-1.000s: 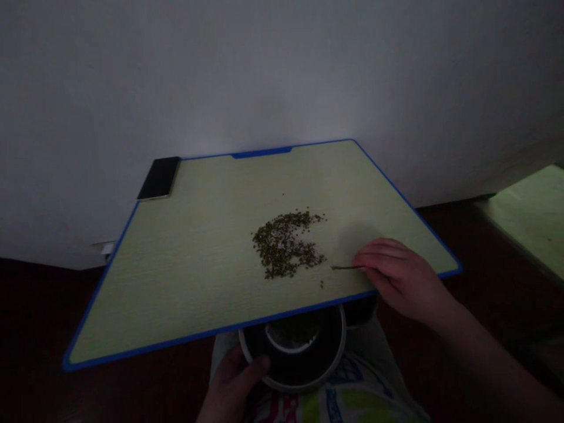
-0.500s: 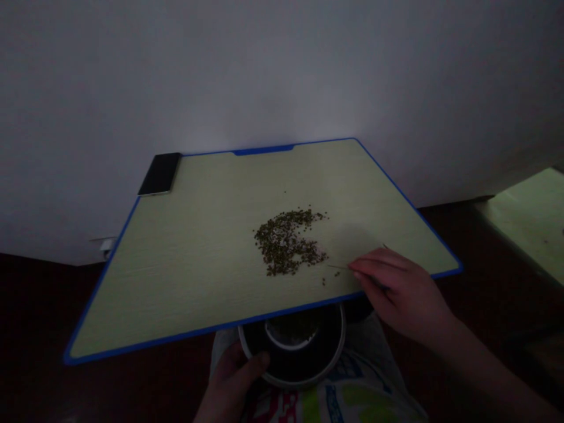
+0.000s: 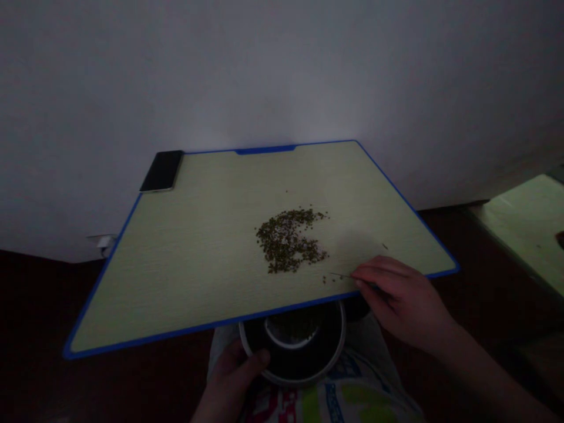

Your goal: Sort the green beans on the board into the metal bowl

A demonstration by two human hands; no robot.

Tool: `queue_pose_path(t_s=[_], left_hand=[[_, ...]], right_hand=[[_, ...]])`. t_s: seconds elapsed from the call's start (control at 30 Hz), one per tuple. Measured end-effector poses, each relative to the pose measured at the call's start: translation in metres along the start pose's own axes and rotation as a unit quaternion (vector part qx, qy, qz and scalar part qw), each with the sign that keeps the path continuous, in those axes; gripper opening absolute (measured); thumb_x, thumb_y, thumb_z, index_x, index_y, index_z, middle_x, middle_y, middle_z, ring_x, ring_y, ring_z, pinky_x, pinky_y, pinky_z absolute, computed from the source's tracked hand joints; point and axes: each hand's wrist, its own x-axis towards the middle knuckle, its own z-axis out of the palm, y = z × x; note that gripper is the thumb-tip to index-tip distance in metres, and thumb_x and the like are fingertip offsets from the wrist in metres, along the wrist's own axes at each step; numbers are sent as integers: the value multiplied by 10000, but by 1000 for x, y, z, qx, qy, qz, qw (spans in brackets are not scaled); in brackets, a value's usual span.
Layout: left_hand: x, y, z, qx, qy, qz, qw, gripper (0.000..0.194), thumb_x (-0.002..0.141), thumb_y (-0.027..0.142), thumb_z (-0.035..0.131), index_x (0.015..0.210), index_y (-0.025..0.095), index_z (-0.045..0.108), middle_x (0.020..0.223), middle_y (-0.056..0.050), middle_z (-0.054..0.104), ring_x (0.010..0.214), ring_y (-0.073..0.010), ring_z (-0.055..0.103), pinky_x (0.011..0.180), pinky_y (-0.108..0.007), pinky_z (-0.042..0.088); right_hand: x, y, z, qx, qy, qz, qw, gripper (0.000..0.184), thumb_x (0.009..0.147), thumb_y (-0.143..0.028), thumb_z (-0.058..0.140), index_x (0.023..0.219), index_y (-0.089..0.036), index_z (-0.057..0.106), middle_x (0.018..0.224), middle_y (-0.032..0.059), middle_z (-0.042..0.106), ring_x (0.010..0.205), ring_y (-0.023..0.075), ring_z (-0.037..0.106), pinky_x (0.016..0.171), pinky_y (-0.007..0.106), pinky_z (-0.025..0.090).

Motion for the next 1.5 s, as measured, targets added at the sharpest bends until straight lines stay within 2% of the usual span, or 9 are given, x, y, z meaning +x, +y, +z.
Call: queue_pose_path(t_s=[0.17, 0.4, 0.73, 0.97, 1.23, 1.33, 1.5], left_hand=[[-4, -1, 2, -16, 4, 1, 1000, 336, 566, 311, 829, 841, 130, 761, 899, -141, 807, 935, -344, 727, 862, -404, 553], [-1, -6, -1, -18, -9, 5, 1000, 325, 568, 315, 838, 820, 128, 755, 846, -144, 809, 859, -322, 745, 857, -403, 556], [1, -11, -8, -16, -20, 2, 1000, 388, 598, 306, 822, 925, 112, 745, 917, -148, 808, 899, -308, 743, 897, -386, 543], [2, -12, -9, -12, -37, 10, 999, 368, 597, 316, 836, 899, 124, 751, 897, -138, 811, 847, -290, 747, 862, -391, 558], [4, -11, -11, -12, -70, 14, 997, 373, 602, 356, 846, 888, 131, 761, 914, -136, 809, 879, -289, 737, 896, -391, 542], [6, -15, -14, -10, -70, 19, 997, 378, 604, 346, 846, 903, 130, 761, 924, -140, 808, 878, -286, 737, 910, -392, 532], [6, -14, -14, -2, -69, 22, 997, 368, 618, 336, 834, 916, 135, 757, 917, -134, 810, 870, -279, 737, 871, -374, 545]], right_hand=[[2, 1, 3, -25, 12, 17, 999, 167, 877, -136, 532, 921, -202, 679, 852, 61, 725, 783, 186, 678, 703, 322, 578], [-5, -12, 1, -21, -24, 58, 998, 175, 892, -170, 526, 968, -199, 681, 835, 43, 730, 721, 161, 684, 655, 279, 566], [1, -28, 21, -18, -27, 90, 995, 280, 894, -187, 510, 1105, -132, 686, 919, 79, 755, 769, 177, 715, 719, 287, 585], [10, -39, 29, 0, -39, 84, 996, 301, 890, -189, 504, 1104, -93, 693, 876, 96, 748, 744, 187, 706, 708, 303, 581], [14, -46, 34, 44, -79, 90, 992, 315, 894, -179, 493, 1129, -110, 691, 942, 97, 754, 804, 183, 710, 751, 294, 579], [18, -46, 33, 65, -96, 79, 990, 308, 900, -180, 489, 1124, -120, 692, 970, 94, 753, 862, 185, 706, 796, 301, 572], [25, -46, 35, 99, -136, 49, 985, 315, 896, -176, 492, 1140, -123, 684, 948, 85, 745, 840, 182, 693, 780, 307, 563]])
